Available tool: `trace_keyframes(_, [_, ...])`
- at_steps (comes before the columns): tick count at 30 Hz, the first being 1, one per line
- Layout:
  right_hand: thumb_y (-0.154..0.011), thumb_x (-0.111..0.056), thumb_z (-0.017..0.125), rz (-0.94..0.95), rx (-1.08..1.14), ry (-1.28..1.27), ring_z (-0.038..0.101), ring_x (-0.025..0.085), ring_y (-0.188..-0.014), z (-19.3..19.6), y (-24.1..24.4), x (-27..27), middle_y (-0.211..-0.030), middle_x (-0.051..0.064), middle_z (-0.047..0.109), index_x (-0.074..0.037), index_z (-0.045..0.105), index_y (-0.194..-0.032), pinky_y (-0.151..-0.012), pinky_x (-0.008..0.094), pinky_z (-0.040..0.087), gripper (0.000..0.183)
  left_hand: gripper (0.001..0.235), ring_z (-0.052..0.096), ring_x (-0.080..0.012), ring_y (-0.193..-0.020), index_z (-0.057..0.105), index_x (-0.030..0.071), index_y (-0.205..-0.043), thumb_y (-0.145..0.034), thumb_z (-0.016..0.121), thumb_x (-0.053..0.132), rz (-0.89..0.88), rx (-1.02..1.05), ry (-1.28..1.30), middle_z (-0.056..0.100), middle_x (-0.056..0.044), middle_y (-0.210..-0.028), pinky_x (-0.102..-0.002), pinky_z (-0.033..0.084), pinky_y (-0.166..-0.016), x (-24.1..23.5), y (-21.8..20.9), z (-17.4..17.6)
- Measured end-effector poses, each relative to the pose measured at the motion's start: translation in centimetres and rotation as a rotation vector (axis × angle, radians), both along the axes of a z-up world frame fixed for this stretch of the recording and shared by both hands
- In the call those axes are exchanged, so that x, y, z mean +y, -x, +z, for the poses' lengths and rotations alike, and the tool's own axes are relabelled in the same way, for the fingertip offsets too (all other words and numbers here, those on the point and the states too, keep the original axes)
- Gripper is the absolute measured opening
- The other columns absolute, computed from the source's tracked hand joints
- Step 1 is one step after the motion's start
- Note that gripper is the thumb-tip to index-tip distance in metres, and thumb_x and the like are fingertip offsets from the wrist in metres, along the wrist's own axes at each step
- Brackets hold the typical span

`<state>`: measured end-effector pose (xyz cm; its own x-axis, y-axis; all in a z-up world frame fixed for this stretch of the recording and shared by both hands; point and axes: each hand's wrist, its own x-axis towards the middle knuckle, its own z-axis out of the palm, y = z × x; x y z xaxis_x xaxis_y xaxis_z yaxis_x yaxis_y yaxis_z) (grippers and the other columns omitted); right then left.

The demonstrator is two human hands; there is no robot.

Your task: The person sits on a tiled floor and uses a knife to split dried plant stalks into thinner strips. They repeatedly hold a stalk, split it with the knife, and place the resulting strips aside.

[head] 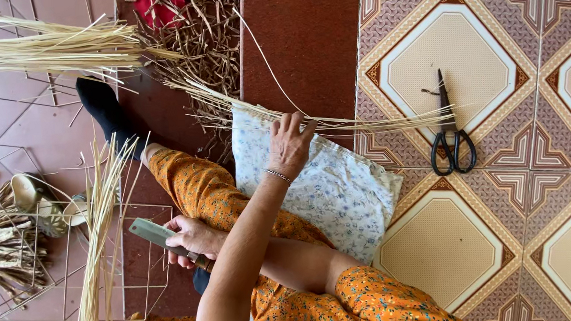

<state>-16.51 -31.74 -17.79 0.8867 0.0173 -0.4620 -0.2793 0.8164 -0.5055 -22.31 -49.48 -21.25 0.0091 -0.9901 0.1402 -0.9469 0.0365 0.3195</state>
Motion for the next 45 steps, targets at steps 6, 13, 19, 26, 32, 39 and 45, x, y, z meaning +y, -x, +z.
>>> trace_keyframes(6, [-0.101, -0.015, 0.051, -0.011, -0.035, -0.014, 0.06, 0.014, -0.052, 0.1, 0.1, -0.2, -0.079, 0.014, 0.066, -0.001, 0.042, -0.134, -0.043, 0.029, 0.05, 0.037, 0.067, 0.042, -0.0331, -0.132, 0.058, 0.014, -0.138, -0.071, 0.068, 0.013, 0.007, -0.126, 0.012, 0.045, -0.013, -0.145, -0.063, 0.03, -0.109, -0.6, 0.9, 0.9])
trace_keyframes(13, [-0.102, -0.015, 0.058, -0.145, -0.147, -0.194, 0.062, 0.015, -0.056, 2.3, 2.9, -6.1, -0.083, 0.014, 0.068, -0.007, 0.041, -0.136, -0.05, 0.029, 0.055, 0.038, 0.023, 0.061, -0.0255, -0.12, 0.069, 0.011, -0.121, -0.099, 0.072, 0.016, -0.039, 0.401, 0.003, 0.068, -0.008, -0.128, -0.046, 0.045, -0.106, 6.0, 1.1, 9.0])
trace_keyframes(19, [-0.102, -0.024, 0.058, -0.226, -0.047, 0.453, 0.064, 0.016, -0.062, 1.9, 8.4, -13.0, -0.083, 0.007, 0.066, -0.01, 0.044, -0.141, -0.049, 0.029, 0.052, 0.043, 0.021, 0.072, -0.0279, -0.102, 0.07, 0.002, -0.113, -0.092, 0.072, -0.001, 0.106, 0.673, 0.359, 0.072, -0.013, -0.111, -0.037, 0.06, -0.089, 11.2, -2.2, 14.3])
trace_keyframes(26, [-0.096, -0.017, 0.067, -0.089, 0.114, 1.598, 0.075, 0.026, -0.082, -3.8, 12.2, -13.3, -0.095, 0.013, 0.073, -0.007, 0.039, -0.142, -0.069, 0.038, 0.062, 0.055, 0.017, 0.074, -0.019, -0.086, 0.073, 0.003, -0.109, -0.093, 0.071, -0.001, 0.303, 0.786, 0.217, 0.074, -0.009, -0.099, -0.029, 0.059, -0.07, 13.0, -3.2, 13.2])
trace_keyframes(32, [-0.095, -0.006, 0.068, -0.359, 0.159, 1.74, 0.072, 0.025, -0.089, -7.3, 14.5, -14.6, -0.121, 0.017, 0.068, -0.006, 0.05, -0.139, -0.07, 0.033, 0.066, 0.048, 0.011, 0.074, -0.0154, -0.084, 0.075, 0.003, -0.106, -0.096, 0.07, 0.001, 0.368, 0.814, 0.198, 0.076, -0.008, -0.098, -0.027, 0.061, -0.069, 14.3, -3.8, 12.0])
trace_keyframes(39, [-0.081, 0.001, 0.069, -0.219, 0.609, 2.396, 0.052, 0.036, -0.131, -6.6, 23.5, -23.1, -0.14, 0.018, 0.058, -0.002, 0.053, -0.143, -0.115, 0.049, 0.042, 0.064, 0.01, 0.073, -0.0137, -0.081, 0.075, 0.003, -0.105, -0.097, 0.07, 0.004, 0.399, 0.792, 0.174, 0.075, -0.007, -0.095, -0.026, 0.058, -0.066, 15.9, -4.5, 10.5])
trace_keyframes(45, [-0.083, -0.016, 0.075, -0.171, 0.486, 2.307, 0.053, 0.035, -0.121, -6.8, 25.1, -25.6, -0.125, 0.016, 0.06, -0.001, 0.067, -0.122, -0.107, 0.056, 0.036, 0.043, 0.011, 0.069, -0.012, -0.073, 0.076, 0.004, -0.106, -0.096, 0.071, 0.007, 0.45, 0.823, 0.107, 0.075, -0.005, -0.09, -0.026, 0.055, -0.063, 17.3, -3.9, 9.3])
